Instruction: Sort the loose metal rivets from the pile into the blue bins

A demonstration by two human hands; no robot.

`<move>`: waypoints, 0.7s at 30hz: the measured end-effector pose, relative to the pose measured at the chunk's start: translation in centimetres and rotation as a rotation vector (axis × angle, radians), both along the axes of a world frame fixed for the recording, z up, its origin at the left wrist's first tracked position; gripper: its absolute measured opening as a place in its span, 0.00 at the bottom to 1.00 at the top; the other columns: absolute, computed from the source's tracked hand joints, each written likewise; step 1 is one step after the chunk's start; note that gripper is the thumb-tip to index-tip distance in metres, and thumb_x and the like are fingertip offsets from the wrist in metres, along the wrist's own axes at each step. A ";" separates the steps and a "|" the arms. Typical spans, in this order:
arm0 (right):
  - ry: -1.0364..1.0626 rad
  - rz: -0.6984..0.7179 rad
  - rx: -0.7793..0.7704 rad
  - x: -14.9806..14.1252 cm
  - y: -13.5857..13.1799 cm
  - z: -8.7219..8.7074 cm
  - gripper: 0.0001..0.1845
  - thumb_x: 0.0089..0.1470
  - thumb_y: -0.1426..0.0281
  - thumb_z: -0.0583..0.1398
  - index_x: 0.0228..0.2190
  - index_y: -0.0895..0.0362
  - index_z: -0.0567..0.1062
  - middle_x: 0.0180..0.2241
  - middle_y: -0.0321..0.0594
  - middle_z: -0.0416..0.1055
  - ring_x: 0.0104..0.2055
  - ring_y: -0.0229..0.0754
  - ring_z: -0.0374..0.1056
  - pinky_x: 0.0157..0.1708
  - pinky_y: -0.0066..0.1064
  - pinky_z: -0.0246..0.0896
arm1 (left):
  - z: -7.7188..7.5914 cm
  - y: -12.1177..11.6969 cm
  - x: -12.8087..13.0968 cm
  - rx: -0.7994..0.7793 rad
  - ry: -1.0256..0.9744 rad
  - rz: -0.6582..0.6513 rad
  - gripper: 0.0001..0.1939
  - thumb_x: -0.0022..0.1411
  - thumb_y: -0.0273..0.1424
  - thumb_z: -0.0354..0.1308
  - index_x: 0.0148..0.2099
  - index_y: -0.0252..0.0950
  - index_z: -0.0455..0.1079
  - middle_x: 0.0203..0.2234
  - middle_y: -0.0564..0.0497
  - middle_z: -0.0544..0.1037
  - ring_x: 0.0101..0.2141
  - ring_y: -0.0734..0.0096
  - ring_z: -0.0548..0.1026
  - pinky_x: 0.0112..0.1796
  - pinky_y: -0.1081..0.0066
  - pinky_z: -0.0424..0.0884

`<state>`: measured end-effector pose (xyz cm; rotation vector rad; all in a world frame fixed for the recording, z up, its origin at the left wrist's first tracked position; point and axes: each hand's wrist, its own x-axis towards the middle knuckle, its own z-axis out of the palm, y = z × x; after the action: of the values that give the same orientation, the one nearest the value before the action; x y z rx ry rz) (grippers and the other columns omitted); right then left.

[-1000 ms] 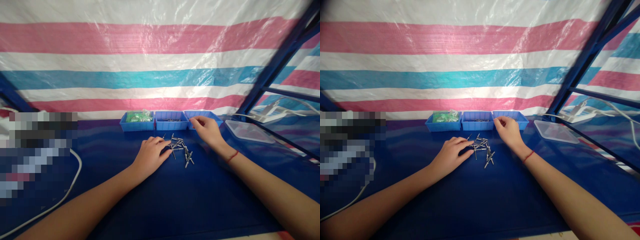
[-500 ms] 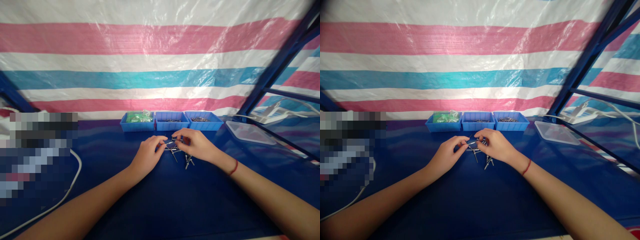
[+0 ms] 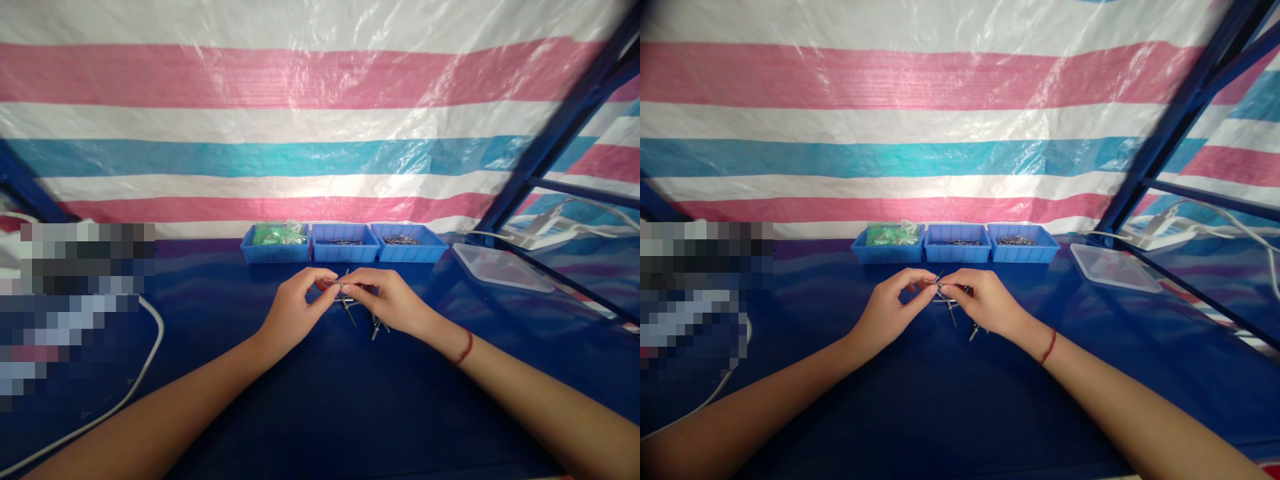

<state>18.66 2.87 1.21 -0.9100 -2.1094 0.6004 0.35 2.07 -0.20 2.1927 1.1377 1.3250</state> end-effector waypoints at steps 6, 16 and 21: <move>0.011 -0.006 -0.020 -0.2 -0.2 0.0 0.10 0.56 0.68 0.57 0.36 0.55 0.79 0.34 0.40 0.77 0.34 0.39 0.71 0.33 0.28 0.65 | 0.3 -0.1 -0.2 -0.006 0.008 -0.005 0.05 0.61 0.29 0.55 0.38 0.37 0.72 0.31 0.54 0.78 0.31 0.75 0.73 0.34 0.75 0.68; 0.046 -0.094 -0.057 -0.3 0.0 -0.1 0.10 0.55 0.67 0.57 0.32 0.58 0.76 0.31 0.39 0.76 0.31 0.38 0.70 0.28 0.27 0.63 | 0.3 0.0 -0.2 -0.028 0.001 0.026 0.06 0.61 0.30 0.54 0.39 0.37 0.72 0.33 0.53 0.78 0.31 0.73 0.74 0.35 0.73 0.70; 0.065 -0.211 0.052 -0.3 -0.3 0.3 0.08 0.54 0.67 0.58 0.33 0.57 0.75 0.27 0.38 0.73 0.25 0.36 0.66 0.24 0.27 0.60 | 0.2 0.1 -0.1 -0.040 0.003 0.034 0.06 0.61 0.30 0.54 0.39 0.37 0.72 0.33 0.53 0.78 0.31 0.73 0.74 0.35 0.73 0.70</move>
<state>18.38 2.59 1.50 -1.0526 -1.9321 0.4576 0.21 2.20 -0.04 2.1568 1.1976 1.3023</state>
